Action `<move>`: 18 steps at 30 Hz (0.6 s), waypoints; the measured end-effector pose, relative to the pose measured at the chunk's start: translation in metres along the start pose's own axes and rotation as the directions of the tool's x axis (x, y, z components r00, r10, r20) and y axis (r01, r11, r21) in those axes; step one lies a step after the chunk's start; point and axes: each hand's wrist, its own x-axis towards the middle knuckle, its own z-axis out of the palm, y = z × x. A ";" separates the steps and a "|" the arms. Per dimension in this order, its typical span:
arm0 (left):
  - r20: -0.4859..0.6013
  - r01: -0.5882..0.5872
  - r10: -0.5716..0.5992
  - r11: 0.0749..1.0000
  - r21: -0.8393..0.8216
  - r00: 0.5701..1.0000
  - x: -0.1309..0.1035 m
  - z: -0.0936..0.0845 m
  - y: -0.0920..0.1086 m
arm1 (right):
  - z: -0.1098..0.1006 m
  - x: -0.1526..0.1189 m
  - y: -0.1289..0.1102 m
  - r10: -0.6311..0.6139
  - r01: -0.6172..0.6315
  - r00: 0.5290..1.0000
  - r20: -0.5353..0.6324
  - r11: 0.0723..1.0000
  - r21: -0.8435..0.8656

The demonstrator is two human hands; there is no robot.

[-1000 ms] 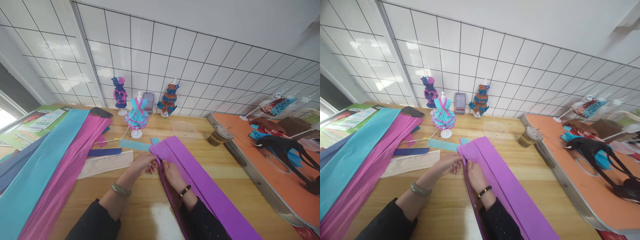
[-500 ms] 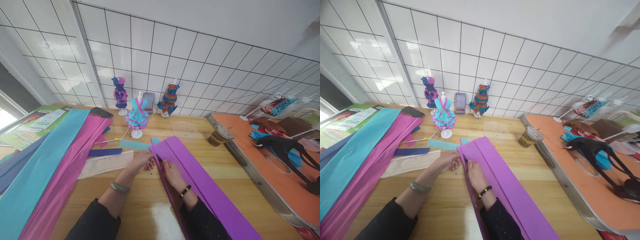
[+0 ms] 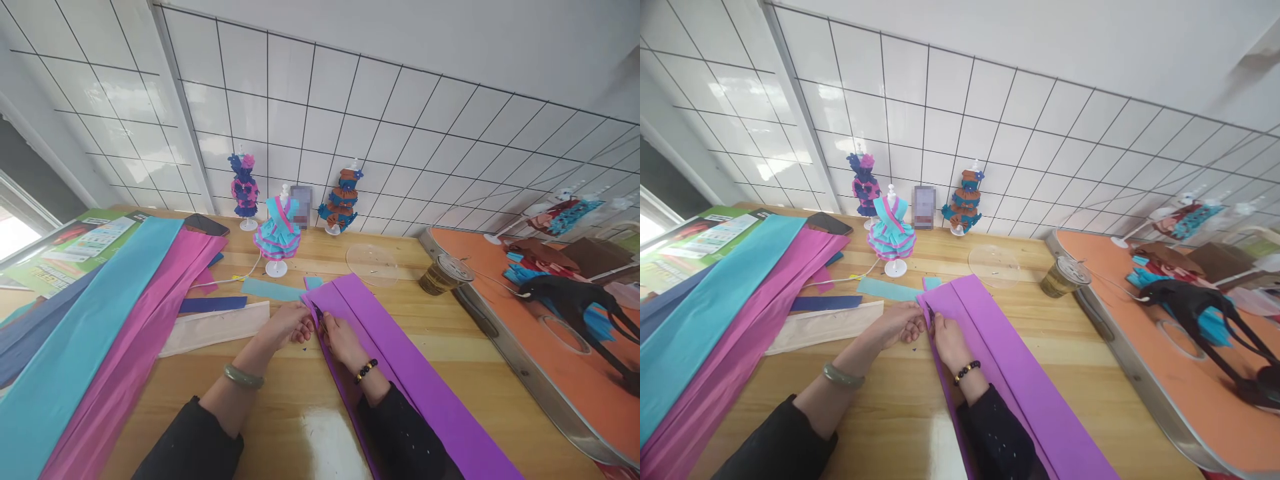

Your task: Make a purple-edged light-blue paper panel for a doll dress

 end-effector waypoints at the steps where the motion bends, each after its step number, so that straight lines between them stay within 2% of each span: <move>1: -0.002 0.004 -0.004 1.000 0.003 1.000 0.000 0.000 0.000 | -0.001 0.000 -0.002 -0.001 0.001 1.000 0.007 1.000 -0.004; 7: -0.008 0.019 -0.019 1.000 0.009 1.000 0.003 -0.001 -0.002 | -0.001 0.004 -0.008 0.009 -0.008 0.999 0.034 1.000 -0.013; 18: -0.012 0.037 -0.037 0.999 0.019 0.999 0.001 0.001 0.000 | 0.007 0.009 -0.001 0.040 -0.040 0.999 0.024 0.999 0.015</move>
